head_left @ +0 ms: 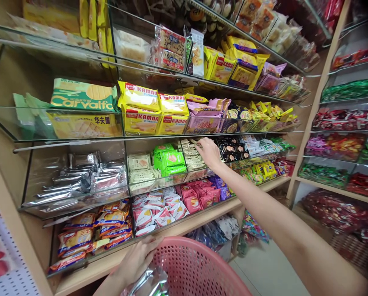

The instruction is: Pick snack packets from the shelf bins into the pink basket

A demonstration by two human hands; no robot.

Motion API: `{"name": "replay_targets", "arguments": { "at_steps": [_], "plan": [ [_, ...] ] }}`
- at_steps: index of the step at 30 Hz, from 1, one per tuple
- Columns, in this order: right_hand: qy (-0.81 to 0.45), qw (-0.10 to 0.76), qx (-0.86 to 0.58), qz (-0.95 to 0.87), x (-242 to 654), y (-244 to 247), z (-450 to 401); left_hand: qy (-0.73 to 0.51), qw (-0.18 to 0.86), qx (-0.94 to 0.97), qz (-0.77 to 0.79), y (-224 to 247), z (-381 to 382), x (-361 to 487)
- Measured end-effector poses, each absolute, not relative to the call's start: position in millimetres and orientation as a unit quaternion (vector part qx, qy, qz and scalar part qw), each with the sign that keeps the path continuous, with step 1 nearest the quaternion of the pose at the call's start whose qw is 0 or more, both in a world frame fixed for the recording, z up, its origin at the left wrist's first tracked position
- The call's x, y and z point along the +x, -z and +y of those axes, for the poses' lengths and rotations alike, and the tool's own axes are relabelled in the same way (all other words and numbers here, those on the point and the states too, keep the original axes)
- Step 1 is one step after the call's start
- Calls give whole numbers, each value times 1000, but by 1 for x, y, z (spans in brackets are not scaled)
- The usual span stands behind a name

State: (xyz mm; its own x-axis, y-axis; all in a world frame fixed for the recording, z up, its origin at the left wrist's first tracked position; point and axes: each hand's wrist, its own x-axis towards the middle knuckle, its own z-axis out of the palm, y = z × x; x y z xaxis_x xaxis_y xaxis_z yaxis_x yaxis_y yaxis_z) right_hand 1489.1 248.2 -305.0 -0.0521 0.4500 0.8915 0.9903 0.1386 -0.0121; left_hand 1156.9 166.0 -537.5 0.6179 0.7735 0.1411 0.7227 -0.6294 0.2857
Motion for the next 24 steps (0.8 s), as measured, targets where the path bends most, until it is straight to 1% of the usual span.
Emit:
{"name": "replay_targets", "arguments": {
  "at_steps": [4, 13, 18, 24],
  "plan": [
    [353, 386, -597, -609, 1476, 305, 261, -113, 108, 893, 423, 539, 167, 1155],
    [343, 358, -642, -584, 1467, 298, 262, -143, 93, 900, 401, 538, 168, 1154],
    [354, 383, -623, -583, 1472, 303, 263, -150, 103, 901, 395, 535, 167, 1156],
    [366, 445, -587, -569, 1479, 308, 267, -126, 123, 896, 408, 536, 168, 1156]
  ]
}}
